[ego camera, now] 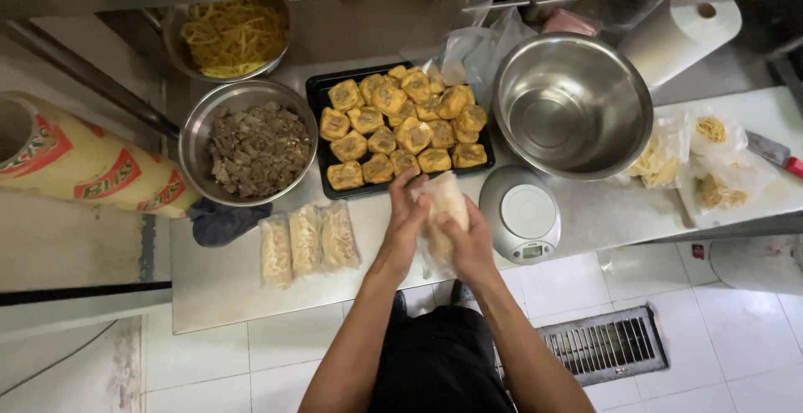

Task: The person repeatedly picks up small portions of noodles from a cutting board, places them into clear plastic bags, and seals each bag by hand. The sealed bags are then placed in a row on the stainless steel counter. The process is repeated multiple times throughout the clip.

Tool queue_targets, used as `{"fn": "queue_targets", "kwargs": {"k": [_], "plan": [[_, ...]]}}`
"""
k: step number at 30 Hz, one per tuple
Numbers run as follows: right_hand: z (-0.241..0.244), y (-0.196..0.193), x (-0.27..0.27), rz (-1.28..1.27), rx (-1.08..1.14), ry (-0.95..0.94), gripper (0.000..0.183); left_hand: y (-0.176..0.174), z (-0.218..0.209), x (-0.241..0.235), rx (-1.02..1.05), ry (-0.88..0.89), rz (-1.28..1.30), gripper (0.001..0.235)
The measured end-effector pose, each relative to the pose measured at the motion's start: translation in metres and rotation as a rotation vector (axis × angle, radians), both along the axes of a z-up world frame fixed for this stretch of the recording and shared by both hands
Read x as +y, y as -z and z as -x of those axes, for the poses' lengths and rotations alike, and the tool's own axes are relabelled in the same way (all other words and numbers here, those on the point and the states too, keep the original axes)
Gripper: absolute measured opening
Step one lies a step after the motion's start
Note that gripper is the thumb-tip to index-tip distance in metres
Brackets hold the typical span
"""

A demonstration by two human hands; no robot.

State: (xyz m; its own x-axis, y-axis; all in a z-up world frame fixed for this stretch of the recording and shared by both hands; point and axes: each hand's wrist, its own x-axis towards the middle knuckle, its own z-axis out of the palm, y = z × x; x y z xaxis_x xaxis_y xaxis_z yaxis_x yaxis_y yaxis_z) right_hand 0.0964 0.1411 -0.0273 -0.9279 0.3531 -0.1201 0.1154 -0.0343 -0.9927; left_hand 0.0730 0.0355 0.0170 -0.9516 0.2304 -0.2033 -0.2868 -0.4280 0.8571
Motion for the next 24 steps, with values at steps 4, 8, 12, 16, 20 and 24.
{"fn": "queue_targets", "kwargs": {"k": [4,8,12,16,20,24], "plan": [[0.002,0.011,0.001,0.395,-0.080,0.132,0.037,0.027,-0.005,-0.009,-0.195,0.164,0.102,0.041],[0.003,0.017,0.001,0.385,-0.092,0.143,0.041,0.021,-0.008,-0.001,-0.098,0.006,-0.018,0.019],[0.002,0.014,-0.004,0.145,-0.065,0.128,0.044,0.071,-0.005,-0.002,0.047,-0.098,0.122,0.009],[-0.001,0.010,-0.014,-0.285,0.088,0.132,0.052,0.081,-0.011,-0.002,0.073,-0.196,0.287,0.016],[-0.009,0.021,-0.026,-0.544,0.073,0.118,0.057,0.069,-0.018,-0.001,0.000,-0.241,0.356,0.020],[-0.014,0.037,-0.031,-0.849,0.092,-0.010,0.062,0.043,-0.030,-0.009,-0.127,-0.151,0.393,0.027]]}}
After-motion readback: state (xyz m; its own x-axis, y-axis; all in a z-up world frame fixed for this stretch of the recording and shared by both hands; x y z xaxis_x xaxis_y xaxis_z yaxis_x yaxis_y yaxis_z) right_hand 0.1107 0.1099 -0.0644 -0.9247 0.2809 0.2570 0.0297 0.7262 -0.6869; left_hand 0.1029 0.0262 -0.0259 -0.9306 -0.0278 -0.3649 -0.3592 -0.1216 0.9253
